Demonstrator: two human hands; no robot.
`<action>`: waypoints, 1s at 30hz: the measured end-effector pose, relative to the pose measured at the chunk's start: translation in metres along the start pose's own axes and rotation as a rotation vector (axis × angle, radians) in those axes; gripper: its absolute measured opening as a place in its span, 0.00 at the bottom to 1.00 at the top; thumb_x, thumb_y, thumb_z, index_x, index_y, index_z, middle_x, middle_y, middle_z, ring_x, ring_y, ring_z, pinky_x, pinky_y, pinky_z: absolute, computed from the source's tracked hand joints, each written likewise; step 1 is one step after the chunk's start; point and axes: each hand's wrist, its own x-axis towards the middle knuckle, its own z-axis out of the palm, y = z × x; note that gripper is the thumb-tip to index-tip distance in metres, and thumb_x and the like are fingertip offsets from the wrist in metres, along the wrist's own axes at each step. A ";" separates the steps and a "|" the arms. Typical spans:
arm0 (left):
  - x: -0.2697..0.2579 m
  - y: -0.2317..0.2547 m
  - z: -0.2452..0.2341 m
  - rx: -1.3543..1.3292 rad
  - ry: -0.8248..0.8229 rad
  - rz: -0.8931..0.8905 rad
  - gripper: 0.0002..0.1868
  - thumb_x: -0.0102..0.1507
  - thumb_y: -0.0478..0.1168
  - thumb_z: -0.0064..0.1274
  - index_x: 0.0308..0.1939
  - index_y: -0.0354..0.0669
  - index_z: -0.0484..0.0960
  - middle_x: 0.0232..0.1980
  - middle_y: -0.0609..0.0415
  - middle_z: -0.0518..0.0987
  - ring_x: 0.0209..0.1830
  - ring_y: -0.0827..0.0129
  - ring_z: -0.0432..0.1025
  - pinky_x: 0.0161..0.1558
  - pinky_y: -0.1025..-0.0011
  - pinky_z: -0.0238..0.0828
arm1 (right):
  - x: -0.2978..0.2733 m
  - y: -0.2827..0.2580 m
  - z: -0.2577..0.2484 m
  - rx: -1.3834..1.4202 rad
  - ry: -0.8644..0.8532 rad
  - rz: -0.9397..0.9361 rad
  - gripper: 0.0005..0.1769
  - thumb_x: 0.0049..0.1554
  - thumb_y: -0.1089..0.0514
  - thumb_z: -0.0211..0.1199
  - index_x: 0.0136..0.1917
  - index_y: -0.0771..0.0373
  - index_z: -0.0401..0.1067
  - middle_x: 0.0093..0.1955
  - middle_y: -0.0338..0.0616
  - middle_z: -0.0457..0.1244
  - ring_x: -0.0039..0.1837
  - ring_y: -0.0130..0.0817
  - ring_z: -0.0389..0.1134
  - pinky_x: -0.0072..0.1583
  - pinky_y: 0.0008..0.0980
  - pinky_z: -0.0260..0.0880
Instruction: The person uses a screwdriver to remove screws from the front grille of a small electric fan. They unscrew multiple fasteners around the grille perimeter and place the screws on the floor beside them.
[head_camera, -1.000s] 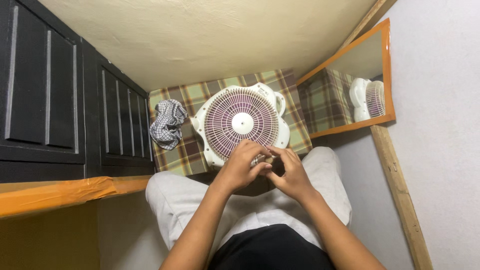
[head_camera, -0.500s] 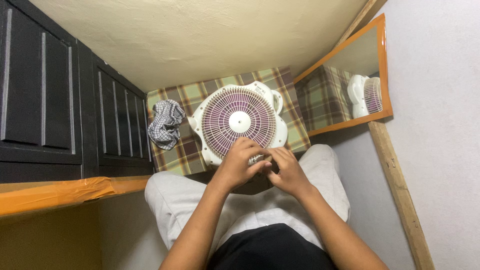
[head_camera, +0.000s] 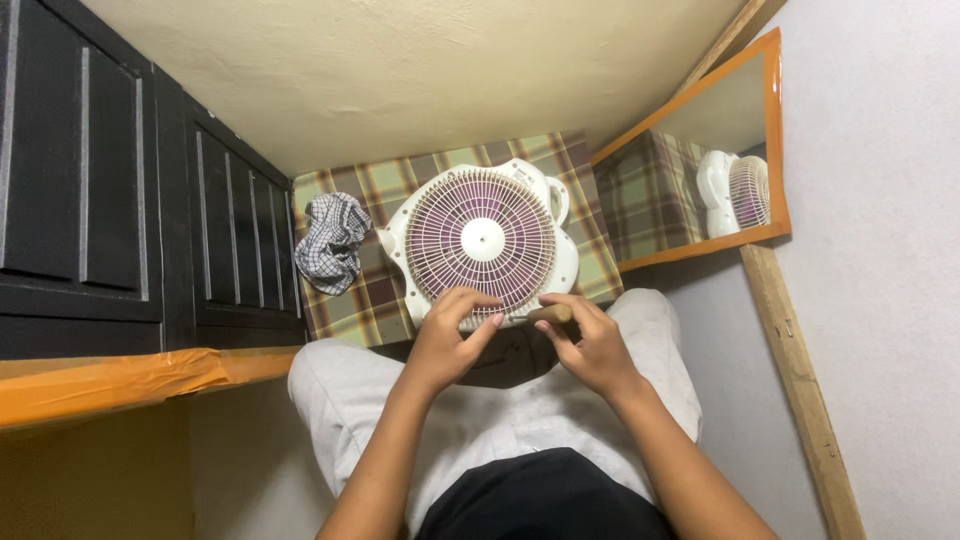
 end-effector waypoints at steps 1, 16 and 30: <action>-0.004 -0.003 0.000 0.004 -0.003 -0.043 0.11 0.61 0.41 0.60 0.45 0.40 0.86 0.47 0.50 0.83 0.53 0.60 0.75 0.56 0.63 0.70 | 0.000 -0.002 -0.001 0.000 0.002 0.018 0.18 0.55 0.61 0.69 0.59 0.64 0.74 0.54 0.48 0.71 0.54 0.37 0.76 0.53 0.32 0.78; -0.032 -0.083 0.056 -0.407 -0.012 -0.691 0.24 0.67 0.43 0.50 0.68 0.50 0.73 0.60 0.50 0.80 0.51 0.68 0.79 0.52 0.74 0.73 | -0.024 -0.001 -0.040 0.317 0.412 0.278 0.16 0.63 0.57 0.62 0.61 0.67 0.68 0.56 0.49 0.70 0.55 0.33 0.69 0.59 0.31 0.72; -0.043 -0.104 0.072 -0.984 0.203 -0.519 0.11 0.68 0.35 0.54 0.52 0.32 0.82 0.45 0.51 0.82 0.44 0.71 0.77 0.47 0.75 0.77 | -0.038 0.035 -0.026 0.889 0.580 0.553 0.18 0.66 0.55 0.58 0.64 0.67 0.64 0.56 0.55 0.66 0.54 0.36 0.68 0.58 0.37 0.72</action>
